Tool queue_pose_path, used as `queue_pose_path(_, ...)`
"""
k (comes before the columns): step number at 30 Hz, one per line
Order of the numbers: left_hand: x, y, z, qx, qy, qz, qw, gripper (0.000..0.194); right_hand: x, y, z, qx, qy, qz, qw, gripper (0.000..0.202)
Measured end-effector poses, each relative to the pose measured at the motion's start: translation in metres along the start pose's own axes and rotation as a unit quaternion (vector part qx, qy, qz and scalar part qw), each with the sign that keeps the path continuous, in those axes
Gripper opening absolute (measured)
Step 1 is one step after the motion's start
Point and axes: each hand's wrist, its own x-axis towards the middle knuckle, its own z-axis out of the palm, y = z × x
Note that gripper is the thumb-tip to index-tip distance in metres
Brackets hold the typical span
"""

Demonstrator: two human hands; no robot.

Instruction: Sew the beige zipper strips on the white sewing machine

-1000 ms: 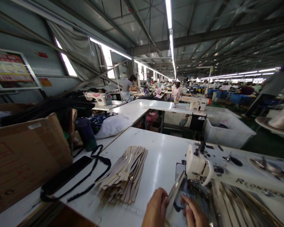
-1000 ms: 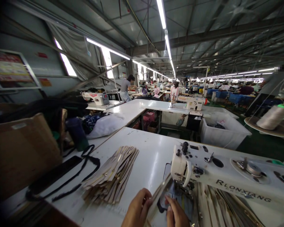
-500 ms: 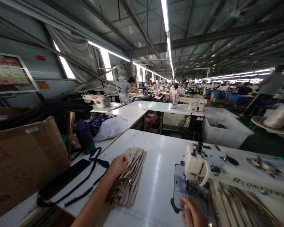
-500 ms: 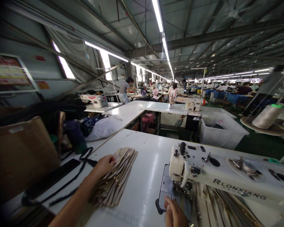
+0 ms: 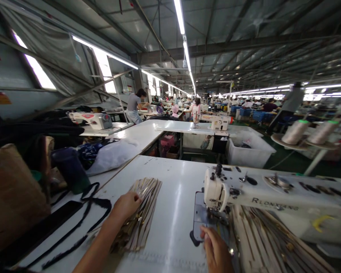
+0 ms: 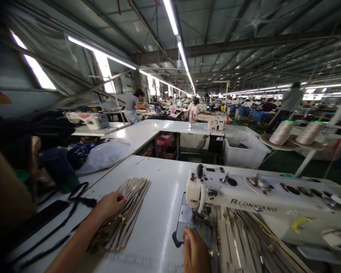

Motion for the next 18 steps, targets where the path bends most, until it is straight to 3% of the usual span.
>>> queue_pose_path(2,0.001,0.001,-0.001,0.028,0.01,0.011,1.0,0.029,0.002,-0.012,-0.008,-0.03,0.015,-0.04,0.999,0.027)
queue_pose_path(5,-0.008,0.009,0.0,0.032,0.138,0.068,0.988,0.031,-0.004,-0.03,-0.024,-0.08,0.076,-0.131,0.985,0.025)
queue_pose_path(7,-0.024,0.023,0.006,-0.044,0.216,0.137,0.966,0.031,-0.01,-0.035,-0.045,-0.11,0.152,-0.143,0.972,0.026)
queue_pose_path(8,-0.035,0.033,0.012,-0.101,0.218,0.172,0.955,0.032,-0.013,-0.033,-0.061,-0.131,0.196,-0.125,0.964,0.027)
queue_pose_path(10,-0.063,0.058,0.031,-0.195,0.171,0.211,0.942,0.033,-0.018,-0.021,-0.102,-0.202,0.275,-0.077,0.937,0.025)
queue_pose_path(12,-0.093,0.085,0.056,-0.254,0.104,0.231,0.933,0.031,-0.025,0.003,-0.149,-0.328,0.322,0.006,0.888,0.02)
queue_pose_path(15,-0.13,0.118,0.088,-0.304,-0.023,0.272,0.913,0.032,-0.041,0.044,-0.209,-0.519,0.25,0.124,0.808,0.039)
queue_pose_path(17,-0.144,0.13,0.098,-0.321,-0.063,0.297,0.897,0.032,-0.052,0.065,-0.232,-0.576,0.201,0.19,0.769,0.041)
queue_pose_path(18,-0.148,0.132,0.099,-0.329,-0.069,0.306,0.891,0.032,-0.057,0.072,-0.238,-0.583,0.182,0.204,0.765,0.041)
